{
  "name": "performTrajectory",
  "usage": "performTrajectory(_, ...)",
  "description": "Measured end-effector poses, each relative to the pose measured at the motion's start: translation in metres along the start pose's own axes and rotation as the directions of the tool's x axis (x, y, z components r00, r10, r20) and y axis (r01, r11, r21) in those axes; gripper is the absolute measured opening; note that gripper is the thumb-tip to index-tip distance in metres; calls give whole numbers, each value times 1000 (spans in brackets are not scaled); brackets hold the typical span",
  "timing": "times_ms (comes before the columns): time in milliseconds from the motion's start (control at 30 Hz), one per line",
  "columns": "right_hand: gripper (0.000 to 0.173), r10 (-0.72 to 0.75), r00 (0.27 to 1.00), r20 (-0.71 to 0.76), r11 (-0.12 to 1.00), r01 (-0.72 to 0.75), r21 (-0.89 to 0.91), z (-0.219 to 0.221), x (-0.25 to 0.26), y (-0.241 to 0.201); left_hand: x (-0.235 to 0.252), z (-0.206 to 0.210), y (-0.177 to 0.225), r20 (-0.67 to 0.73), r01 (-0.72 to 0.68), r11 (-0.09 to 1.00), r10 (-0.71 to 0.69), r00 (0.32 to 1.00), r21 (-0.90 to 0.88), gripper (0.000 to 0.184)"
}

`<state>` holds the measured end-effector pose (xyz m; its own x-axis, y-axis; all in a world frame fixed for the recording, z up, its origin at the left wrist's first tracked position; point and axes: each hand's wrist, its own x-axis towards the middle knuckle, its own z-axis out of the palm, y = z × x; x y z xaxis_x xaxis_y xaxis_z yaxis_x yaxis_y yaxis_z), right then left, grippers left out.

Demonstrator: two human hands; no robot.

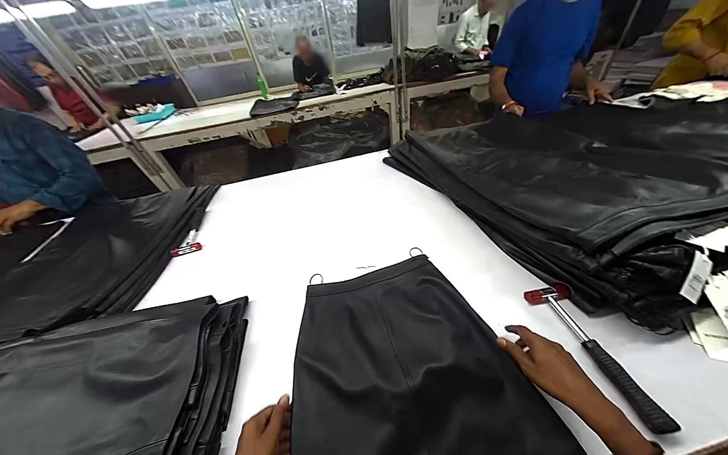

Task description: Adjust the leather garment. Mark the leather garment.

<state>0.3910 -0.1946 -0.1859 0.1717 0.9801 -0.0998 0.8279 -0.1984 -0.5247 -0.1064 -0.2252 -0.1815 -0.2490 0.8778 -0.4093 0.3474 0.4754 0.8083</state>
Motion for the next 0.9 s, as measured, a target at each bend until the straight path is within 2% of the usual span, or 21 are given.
performTrajectory(100,50,-27,998,-49,999,26,-20,14,49,-32,54,9,28,-88,17,994,-26,996,-107,47)
performTrajectory(200,43,-64,990,-129,991,48,-124,31,81,-54,99,16,52,-99,1,978,-22,995,-207,44)
performTrajectory(300,38,-150,977,-151,969,115,-216,42,92,-65,134,26,58,-136,-100,991,87,987,-93,39)
performTrajectory(367,42,-223,957,-185,951,172,-258,47,94,-58,142,29,59,-130,-129,992,126,983,-9,28)
performTrajectory(500,61,-240,951,-195,901,143,-409,49,93,-38,133,24,66,-238,-56,955,129,963,291,27)
performTrajectory(600,59,-181,976,-125,874,101,-475,42,94,-49,133,22,78,-177,10,907,71,982,420,36)
performTrajectory(667,47,-231,963,-140,872,141,-470,36,100,-66,140,20,93,-118,19,892,38,992,451,48)
performTrajectory(733,31,-327,935,-138,876,246,-414,37,110,-90,152,22,108,-116,9,899,47,992,438,56)
performTrajectory(833,31,-416,909,35,874,410,-261,46,128,-143,175,37,126,-165,14,928,51,985,373,54)
performTrajectory(900,36,-427,890,159,884,448,-135,57,142,-187,186,49,128,-215,22,940,55,975,340,49)
